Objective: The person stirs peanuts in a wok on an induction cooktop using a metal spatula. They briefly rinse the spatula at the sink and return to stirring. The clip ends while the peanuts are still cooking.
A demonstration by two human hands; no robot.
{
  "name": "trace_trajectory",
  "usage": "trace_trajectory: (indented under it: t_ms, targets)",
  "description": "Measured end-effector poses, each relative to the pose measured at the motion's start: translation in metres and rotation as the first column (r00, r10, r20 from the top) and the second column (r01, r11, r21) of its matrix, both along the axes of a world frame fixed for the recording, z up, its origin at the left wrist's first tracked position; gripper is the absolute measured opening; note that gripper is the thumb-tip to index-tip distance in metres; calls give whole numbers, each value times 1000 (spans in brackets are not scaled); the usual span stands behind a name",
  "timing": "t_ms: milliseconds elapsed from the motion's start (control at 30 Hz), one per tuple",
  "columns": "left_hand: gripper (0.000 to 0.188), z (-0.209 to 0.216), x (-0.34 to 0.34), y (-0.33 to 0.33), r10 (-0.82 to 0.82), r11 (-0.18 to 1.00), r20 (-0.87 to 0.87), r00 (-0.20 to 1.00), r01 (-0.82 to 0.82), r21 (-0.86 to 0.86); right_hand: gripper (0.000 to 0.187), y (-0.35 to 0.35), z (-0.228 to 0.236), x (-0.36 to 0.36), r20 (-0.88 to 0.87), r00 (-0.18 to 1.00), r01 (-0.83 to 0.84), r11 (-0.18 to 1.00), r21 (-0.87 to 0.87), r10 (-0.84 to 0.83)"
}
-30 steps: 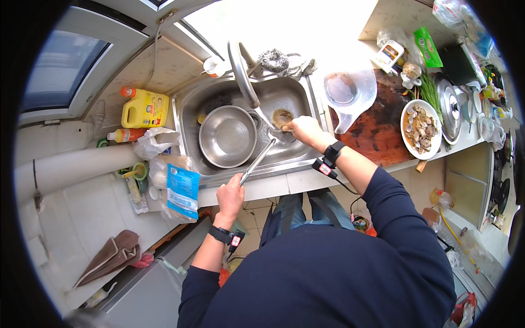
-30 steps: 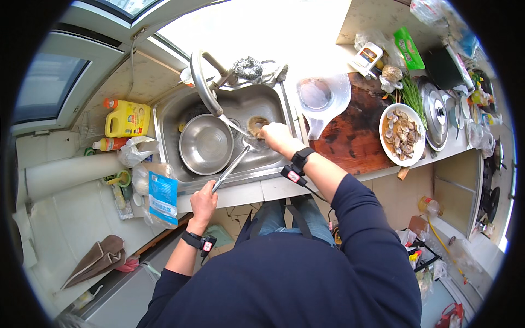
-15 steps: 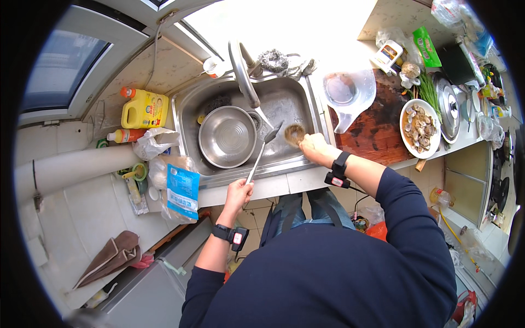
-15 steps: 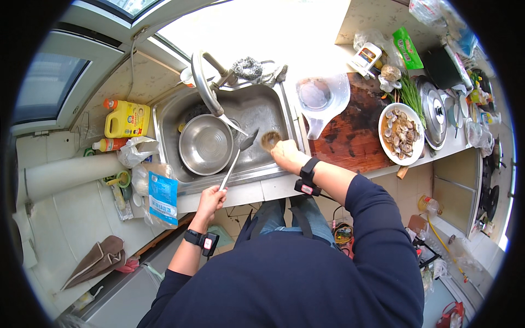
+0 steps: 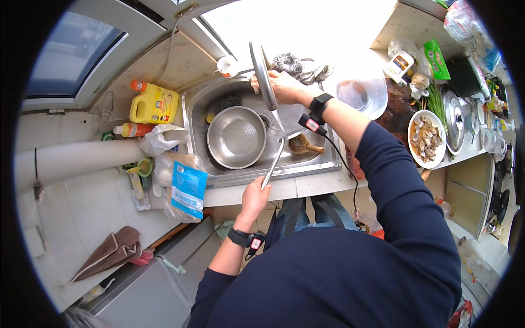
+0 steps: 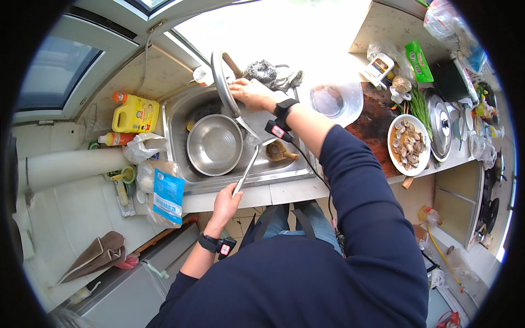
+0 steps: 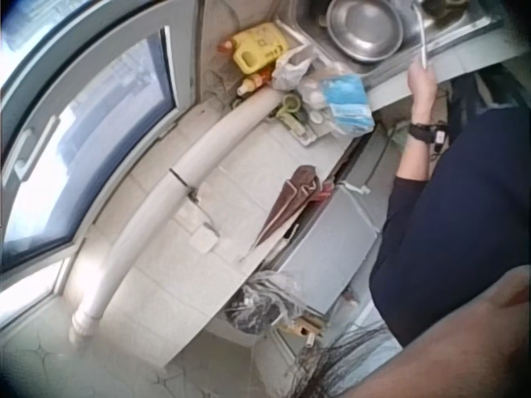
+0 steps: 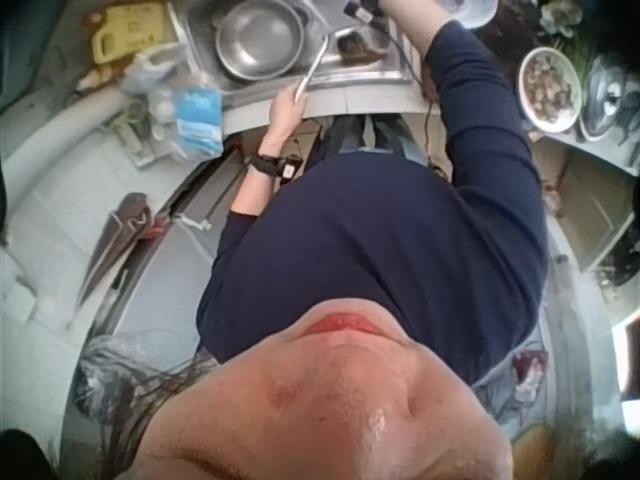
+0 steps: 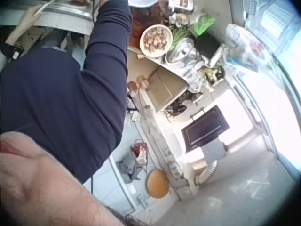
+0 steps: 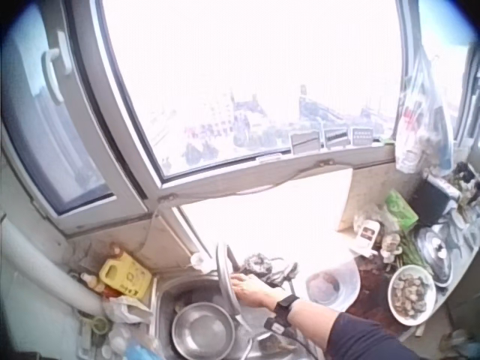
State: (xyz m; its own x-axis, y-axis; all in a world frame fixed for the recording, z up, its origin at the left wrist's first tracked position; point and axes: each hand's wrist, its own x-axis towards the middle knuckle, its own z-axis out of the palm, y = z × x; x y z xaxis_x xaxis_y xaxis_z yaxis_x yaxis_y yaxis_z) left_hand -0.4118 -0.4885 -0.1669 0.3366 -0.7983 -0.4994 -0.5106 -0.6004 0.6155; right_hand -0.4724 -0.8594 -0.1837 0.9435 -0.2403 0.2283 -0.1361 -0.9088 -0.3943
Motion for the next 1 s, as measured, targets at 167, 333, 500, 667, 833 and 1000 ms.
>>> trace_trajectory:
  t_ms: [167, 333, 500, 667, 833, 1000]
  targets:
    - [43, 23, -5, 6, 21, 999, 159, 987, -25, 27, 24, -11, -2, 13, -136, 990, -4, 985, -170, -19]
    - [41, 27, 8, 21, 11, 1000, 164, 986, -8, -19, 29, -11, 6, -15, -377, 923, -61, 933, -355, -83]
    - [41, 16, 11, 25, 51, 999, 77, 996, -52, -1, 43, 12, 0, -15, -34, 999, 4, 993, -115, -8]
    - [41, 22, 3, 30, 29, 997, 105, 994, -21, -76, 25, 12, 5, 5, -160, 987, -85, 918, -387, 24]
    - [42, 38, -12, 53, 76, 983, 131, 988, -52, -178, 34, 23, 36, -40, -151, 976, 156, 988, -5, -155]
    - [40, 34, -48, 71, 186, 946, 32, 982, -170, -275, 44, 101, 81, -161, 192, 908, 267, 868, 418, -372]
